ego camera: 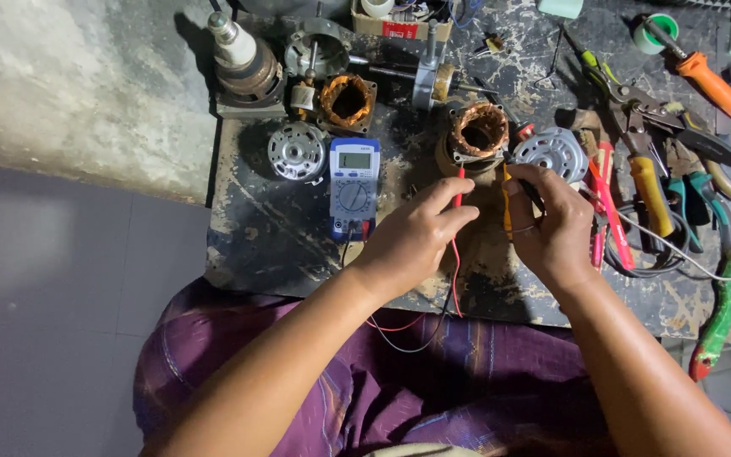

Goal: Testing the electrical continuity and resistance of a motor stator using a digital multimeter on a repair bench.

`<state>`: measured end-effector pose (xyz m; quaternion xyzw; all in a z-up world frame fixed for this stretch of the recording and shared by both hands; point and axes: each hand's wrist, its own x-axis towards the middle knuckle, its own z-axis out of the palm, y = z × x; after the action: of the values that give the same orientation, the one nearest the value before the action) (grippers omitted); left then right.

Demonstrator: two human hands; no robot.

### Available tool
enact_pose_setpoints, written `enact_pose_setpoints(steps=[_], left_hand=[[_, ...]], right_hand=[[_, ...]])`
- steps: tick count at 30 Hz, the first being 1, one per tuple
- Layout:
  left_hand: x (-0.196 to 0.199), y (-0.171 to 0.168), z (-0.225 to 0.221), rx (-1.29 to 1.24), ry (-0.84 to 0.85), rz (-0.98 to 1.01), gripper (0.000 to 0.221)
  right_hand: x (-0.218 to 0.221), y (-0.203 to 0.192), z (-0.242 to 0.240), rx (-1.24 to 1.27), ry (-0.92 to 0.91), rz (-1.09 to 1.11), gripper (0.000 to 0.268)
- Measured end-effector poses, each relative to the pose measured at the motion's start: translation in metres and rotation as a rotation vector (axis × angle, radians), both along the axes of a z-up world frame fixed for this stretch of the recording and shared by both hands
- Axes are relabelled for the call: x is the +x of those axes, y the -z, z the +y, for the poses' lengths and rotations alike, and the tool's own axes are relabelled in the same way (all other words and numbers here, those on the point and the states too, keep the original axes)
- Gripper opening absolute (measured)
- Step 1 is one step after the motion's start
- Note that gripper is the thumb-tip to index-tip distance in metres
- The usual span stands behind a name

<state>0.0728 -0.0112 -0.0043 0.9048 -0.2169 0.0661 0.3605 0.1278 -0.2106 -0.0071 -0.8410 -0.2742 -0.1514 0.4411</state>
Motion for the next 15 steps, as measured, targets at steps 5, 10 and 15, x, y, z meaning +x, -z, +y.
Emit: enact_pose_setpoints(steps=[5,10,15], left_hand=[[0.004,0.015,0.002,0.010,0.001,-0.019,0.041],[0.013,0.020,0.002,-0.018,-0.013,0.025,0.041],[0.016,0.012,0.004,-0.056,-0.033,0.077,0.039]], right_hand=[[-0.002,0.005,-0.005,0.019,0.015,0.033,0.018],[-0.002,0.001,-0.005,-0.008,0.032,0.033,0.019],[-0.002,-0.005,-0.003,0.020,0.012,0.060,0.021]])
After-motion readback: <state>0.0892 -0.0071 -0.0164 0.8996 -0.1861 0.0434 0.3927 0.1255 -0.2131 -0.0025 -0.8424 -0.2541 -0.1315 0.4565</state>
